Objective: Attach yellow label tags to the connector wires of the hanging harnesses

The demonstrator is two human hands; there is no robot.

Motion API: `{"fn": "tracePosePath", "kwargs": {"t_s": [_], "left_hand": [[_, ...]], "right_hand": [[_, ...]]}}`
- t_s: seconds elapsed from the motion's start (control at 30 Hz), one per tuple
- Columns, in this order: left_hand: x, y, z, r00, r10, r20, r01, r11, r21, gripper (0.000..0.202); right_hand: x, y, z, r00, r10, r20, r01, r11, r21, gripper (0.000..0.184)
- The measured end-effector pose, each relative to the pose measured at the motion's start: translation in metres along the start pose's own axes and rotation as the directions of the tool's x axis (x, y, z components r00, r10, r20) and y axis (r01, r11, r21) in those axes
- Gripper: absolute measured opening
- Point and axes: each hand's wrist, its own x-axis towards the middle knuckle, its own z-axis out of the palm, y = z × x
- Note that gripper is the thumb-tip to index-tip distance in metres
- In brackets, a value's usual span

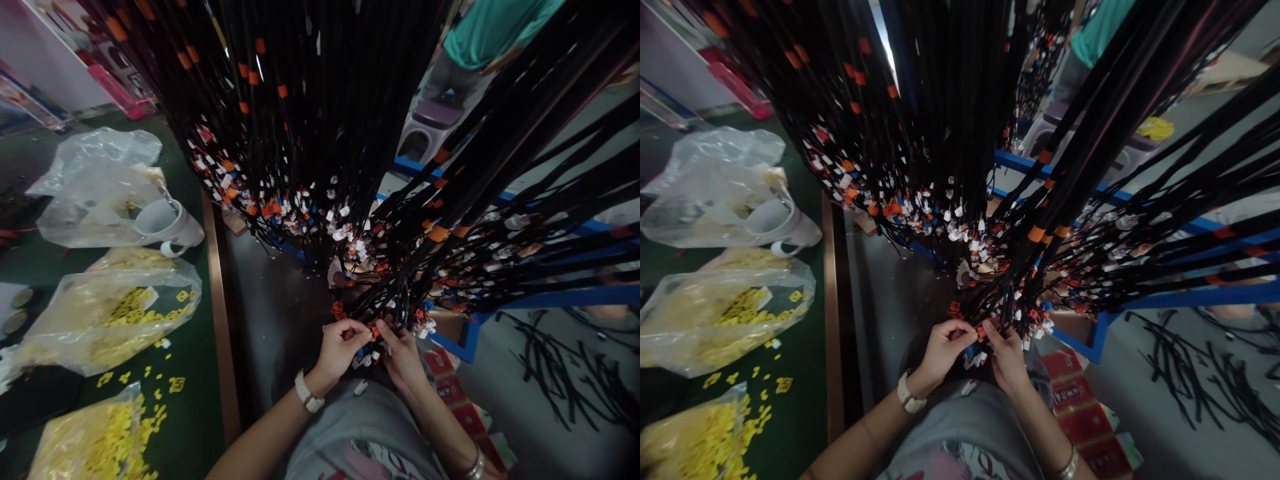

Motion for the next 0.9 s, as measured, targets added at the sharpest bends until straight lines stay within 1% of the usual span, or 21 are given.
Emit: {"fn": "tracePosePath", "kwargs": {"t_s": [0.07, 0.1, 0.13, 0.2, 0.23, 0.3, 0.4, 0.5, 0.63, 0.8, 0.9], "left_hand": [[0.001, 0.000, -0.003, 0.999, -0.033, -0.008, 0.033, 0.999, 0.000, 0.026], [0.002, 0.001, -0.004, 0.997, -0.076, 0.008, 0.076, 0.997, -0.022, 0.028], [0.002, 0.001, -0.005, 0.990, -0.133, 0.044, 0.135, 0.989, -0.053, 0.031], [0.002, 0.001, -0.007, 0.957, -0.245, 0.152, 0.264, 0.958, -0.115, 0.036], [0.002, 0.001, -0.007, 0.936, -0.284, 0.206, 0.315, 0.939, -0.138, 0.038], [0.002, 0.001, -0.009, 0.910, -0.315, 0.270, 0.367, 0.914, -0.172, 0.045], [0.003, 0.001, -0.010, 0.903, -0.297, 0.311, 0.367, 0.909, -0.197, 0.050], [0.004, -0.001, -0.013, 0.901, -0.277, 0.333, 0.358, 0.910, -0.211, 0.049], [0.004, 0.000, -0.013, 0.901, -0.264, 0.344, 0.350, 0.912, -0.216, 0.045], [0.002, -0.001, -0.009, 0.900, -0.236, 0.368, 0.334, 0.913, -0.233, 0.048], [0.001, -0.007, -0.005, 0.915, -0.214, 0.343, 0.313, 0.911, -0.267, 0.046]], "right_hand": [[0.000, -0.001, -0.001, 1.000, 0.012, 0.015, -0.012, 1.000, -0.006, 0.019], [0.000, -0.002, -0.001, 1.000, 0.016, 0.024, -0.016, 1.000, -0.009, 0.019], [-0.001, -0.002, -0.002, 0.999, 0.015, 0.035, -0.015, 1.000, -0.013, 0.019], [-0.001, -0.003, -0.003, 0.998, 0.008, 0.055, -0.007, 1.000, -0.021, 0.018], [-0.001, -0.003, -0.004, 0.998, 0.003, 0.062, -0.001, 1.000, -0.023, 0.018], [-0.002, -0.003, -0.005, 0.997, 0.002, 0.071, 0.000, 1.000, -0.028, 0.018], [-0.002, -0.004, -0.005, 0.997, 0.005, 0.076, -0.003, 0.999, -0.035, 0.018], [-0.002, -0.005, -0.004, 0.995, 0.018, 0.097, -0.014, 0.999, -0.034, 0.017], [-0.002, -0.005, -0.004, 0.993, 0.019, 0.118, -0.015, 0.999, -0.036, 0.016], [-0.001, -0.004, -0.005, 0.993, 0.011, 0.118, -0.010, 1.000, -0.014, 0.017], [-0.003, -0.003, -0.005, 0.993, 0.012, 0.116, -0.009, 1.000, -0.021, 0.019]]}}
